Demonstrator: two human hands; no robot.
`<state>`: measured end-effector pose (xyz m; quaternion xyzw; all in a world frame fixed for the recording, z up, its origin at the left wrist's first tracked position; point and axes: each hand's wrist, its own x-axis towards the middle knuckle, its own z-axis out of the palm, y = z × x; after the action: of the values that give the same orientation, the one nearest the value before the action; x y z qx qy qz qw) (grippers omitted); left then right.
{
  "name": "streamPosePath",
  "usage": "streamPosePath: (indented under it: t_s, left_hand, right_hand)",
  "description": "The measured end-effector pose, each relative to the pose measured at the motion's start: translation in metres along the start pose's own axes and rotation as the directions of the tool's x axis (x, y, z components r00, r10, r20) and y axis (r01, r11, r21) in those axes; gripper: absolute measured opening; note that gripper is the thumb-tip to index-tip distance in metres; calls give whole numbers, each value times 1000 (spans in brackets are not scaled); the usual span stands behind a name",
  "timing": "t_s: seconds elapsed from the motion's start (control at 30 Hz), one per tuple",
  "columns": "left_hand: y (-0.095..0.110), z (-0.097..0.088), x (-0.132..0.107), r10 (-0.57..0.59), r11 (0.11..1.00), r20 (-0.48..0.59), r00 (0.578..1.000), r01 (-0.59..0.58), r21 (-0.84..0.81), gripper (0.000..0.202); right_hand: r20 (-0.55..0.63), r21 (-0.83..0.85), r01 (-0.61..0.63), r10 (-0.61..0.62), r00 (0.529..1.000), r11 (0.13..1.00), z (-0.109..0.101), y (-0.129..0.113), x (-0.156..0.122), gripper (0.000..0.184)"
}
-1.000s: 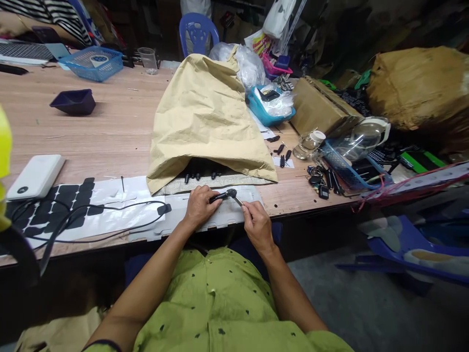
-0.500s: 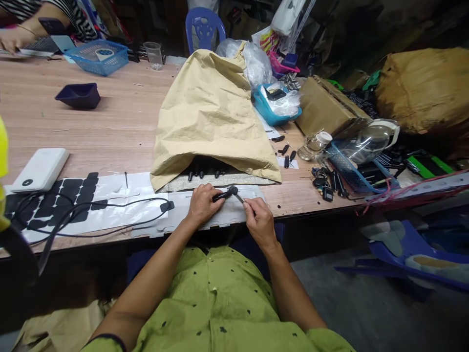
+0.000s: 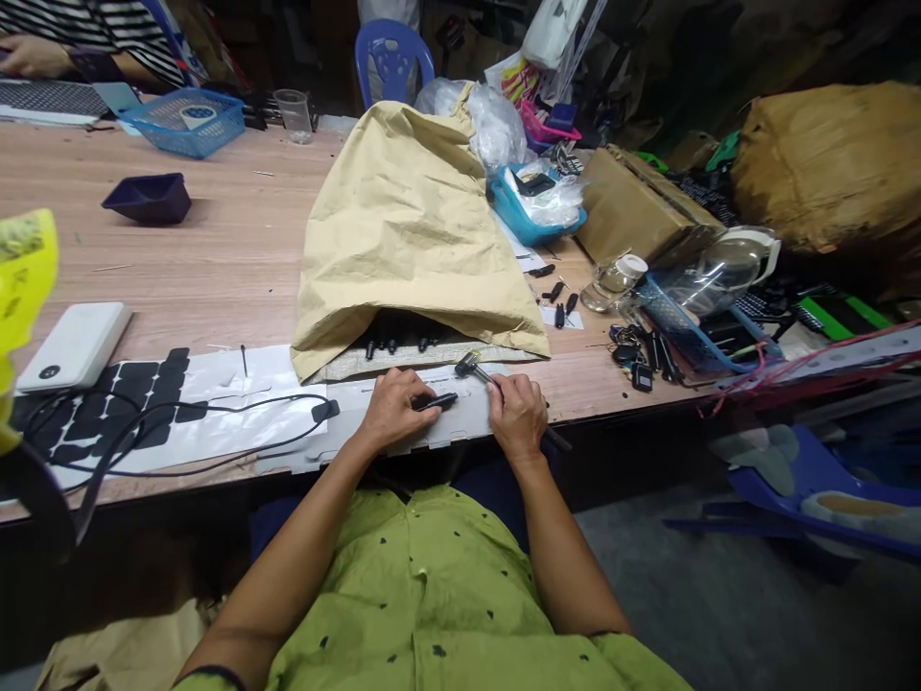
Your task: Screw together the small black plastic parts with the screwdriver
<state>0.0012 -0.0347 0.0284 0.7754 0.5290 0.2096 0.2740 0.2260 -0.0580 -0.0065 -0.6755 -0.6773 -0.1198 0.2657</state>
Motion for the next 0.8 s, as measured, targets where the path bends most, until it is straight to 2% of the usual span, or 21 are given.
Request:
streamPosePath:
  t_s: [0.1,0.23,0.37,0.53,0.63,0.7,0.8]
  left_hand:
    - [-3,-7,-11,101,995,102,990,-98,-30,16]
    - [-3,-12,-29,226,974,193,955,-220,-52,20]
    - [1,-9,-41,268,962,231,935,-274,-3,26]
    - [5,-4,-48,282,951,234,931,-304,62,25]
    - [8,-5,-40,292,954,212,933,-301,9,18]
    - [10,-7,-24,265,964,152,952,-264,-26,11]
    - [13,-8,14,111,994,-23,994,-111,25,20]
  right_hand:
    - [4,11,-14,14,1000,1000,0,-1,0,22]
    - [-5,42,-11,11,1000,999,1,1,0,22]
    - [-13,73,-12,13,1000,997,2,3,-1,22]
    - [-12,89,-21,22,1000,996,2,2,-1,22]
    - [-35,65,-8,10,999,998,2,1,-1,22]
    - [-34,59,-7,9,999,998,2,1,-1,22]
    - [-33,59,-14,16,999,998,4,0,-1,21]
